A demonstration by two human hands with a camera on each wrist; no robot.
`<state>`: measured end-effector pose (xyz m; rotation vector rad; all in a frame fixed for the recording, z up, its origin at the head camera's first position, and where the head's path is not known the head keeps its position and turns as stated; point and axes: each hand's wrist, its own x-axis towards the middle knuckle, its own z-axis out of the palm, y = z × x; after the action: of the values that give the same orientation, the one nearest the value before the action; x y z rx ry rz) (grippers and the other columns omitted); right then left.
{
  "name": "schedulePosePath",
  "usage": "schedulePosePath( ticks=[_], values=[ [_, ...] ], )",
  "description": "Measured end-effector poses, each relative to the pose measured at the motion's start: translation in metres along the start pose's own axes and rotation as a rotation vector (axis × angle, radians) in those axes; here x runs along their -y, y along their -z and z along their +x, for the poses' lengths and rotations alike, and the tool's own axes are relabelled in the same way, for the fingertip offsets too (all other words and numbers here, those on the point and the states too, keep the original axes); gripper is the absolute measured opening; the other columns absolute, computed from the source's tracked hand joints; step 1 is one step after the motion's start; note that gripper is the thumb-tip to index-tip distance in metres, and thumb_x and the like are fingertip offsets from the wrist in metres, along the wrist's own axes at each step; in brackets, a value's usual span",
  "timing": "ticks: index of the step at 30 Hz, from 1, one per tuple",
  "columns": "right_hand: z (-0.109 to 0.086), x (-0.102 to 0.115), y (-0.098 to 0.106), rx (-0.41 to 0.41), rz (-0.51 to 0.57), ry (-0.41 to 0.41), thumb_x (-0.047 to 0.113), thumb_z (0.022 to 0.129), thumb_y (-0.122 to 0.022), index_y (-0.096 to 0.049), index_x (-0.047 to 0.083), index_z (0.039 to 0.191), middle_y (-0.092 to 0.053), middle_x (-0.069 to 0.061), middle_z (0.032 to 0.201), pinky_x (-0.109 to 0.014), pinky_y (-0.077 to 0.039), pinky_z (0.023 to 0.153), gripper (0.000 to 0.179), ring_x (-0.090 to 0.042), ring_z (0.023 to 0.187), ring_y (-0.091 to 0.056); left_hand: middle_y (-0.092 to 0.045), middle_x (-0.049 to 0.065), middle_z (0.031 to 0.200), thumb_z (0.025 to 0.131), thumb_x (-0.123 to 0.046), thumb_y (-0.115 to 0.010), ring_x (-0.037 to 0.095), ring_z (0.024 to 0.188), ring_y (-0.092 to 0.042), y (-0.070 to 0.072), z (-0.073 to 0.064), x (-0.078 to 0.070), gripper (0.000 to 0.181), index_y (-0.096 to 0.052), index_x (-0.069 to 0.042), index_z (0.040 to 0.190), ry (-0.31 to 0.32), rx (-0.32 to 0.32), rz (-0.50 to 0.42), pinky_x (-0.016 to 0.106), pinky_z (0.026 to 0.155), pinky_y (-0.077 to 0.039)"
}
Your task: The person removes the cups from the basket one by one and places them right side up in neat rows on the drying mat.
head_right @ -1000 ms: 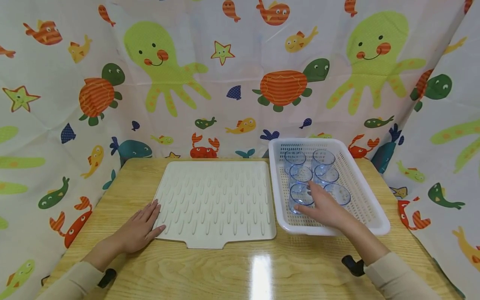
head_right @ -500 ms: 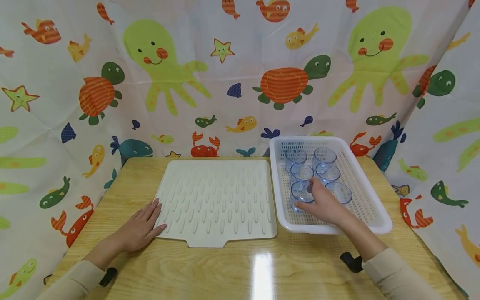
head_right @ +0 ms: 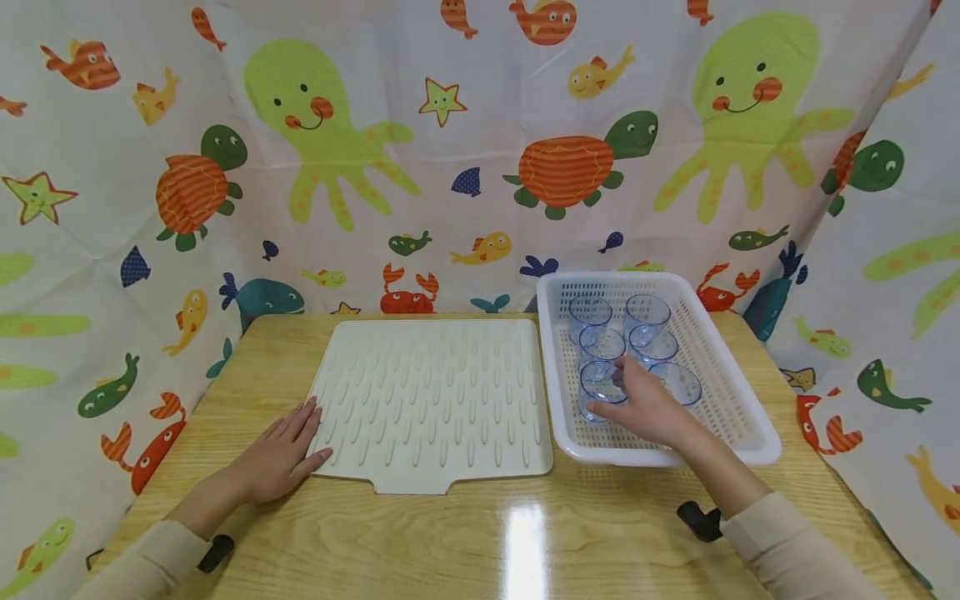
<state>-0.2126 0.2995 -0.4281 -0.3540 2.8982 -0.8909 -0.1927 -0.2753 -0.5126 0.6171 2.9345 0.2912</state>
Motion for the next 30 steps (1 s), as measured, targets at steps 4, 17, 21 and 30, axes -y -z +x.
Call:
schedulePosePath(
  ticks=[4,17,21,30],
  values=[
    [0.0002,0.0015,0.0005,0.005,0.002,-0.006,0.042,0.092,-0.077,-0.037,-0.016,0.139,-0.058,-0.037,0.129,-0.063,-0.049,0.095,0.085,-0.053,0.119,-0.058,-0.013,0.025,0.168,0.107,-0.058,-0.039,0.044,0.155,-0.014,0.0018,-0.0004,-0.0010,0.086,-0.023,0.007,0.159,0.003,0.000,-0.001,0.066,0.120,-0.016],
    [0.0024,-0.0010,-0.0004,-0.007,0.000,-0.003,0.046,0.091,-0.077,-0.040,-0.015,0.138,-0.061,-0.034,0.129,-0.060,-0.052,0.093,0.086,-0.049,0.116,-0.061,-0.011,0.023,0.169,0.106,-0.059,-0.039,0.042,0.155,-0.013,-0.0017,0.0005,0.0037,0.085,-0.022,0.005,0.160,0.015,0.003,0.000,0.065,0.120,-0.016],
    [0.0022,0.0004,0.0005,-0.015,0.000,-0.003,0.046,0.090,-0.077,-0.041,-0.014,0.138,-0.062,-0.034,0.129,-0.060,-0.052,0.093,0.085,-0.050,0.116,-0.061,-0.012,0.023,0.169,0.106,-0.062,-0.038,0.043,0.155,-0.013,-0.0020,0.0006,0.0045,0.087,-0.022,0.004,0.160,0.011,-0.003,0.002,0.065,0.120,-0.017],
    [-0.0038,0.0041,0.0054,-0.055,-0.027,-0.026,0.048,0.087,-0.080,-0.043,-0.012,0.138,-0.062,-0.033,0.125,-0.060,-0.052,0.090,0.087,-0.049,0.114,-0.062,-0.013,0.026,0.168,0.105,-0.064,-0.035,0.044,0.155,-0.013,0.0016,-0.0023,-0.0002,0.090,-0.021,0.005,0.160,-0.005,0.002,-0.024,0.068,0.119,-0.016]
  ],
)
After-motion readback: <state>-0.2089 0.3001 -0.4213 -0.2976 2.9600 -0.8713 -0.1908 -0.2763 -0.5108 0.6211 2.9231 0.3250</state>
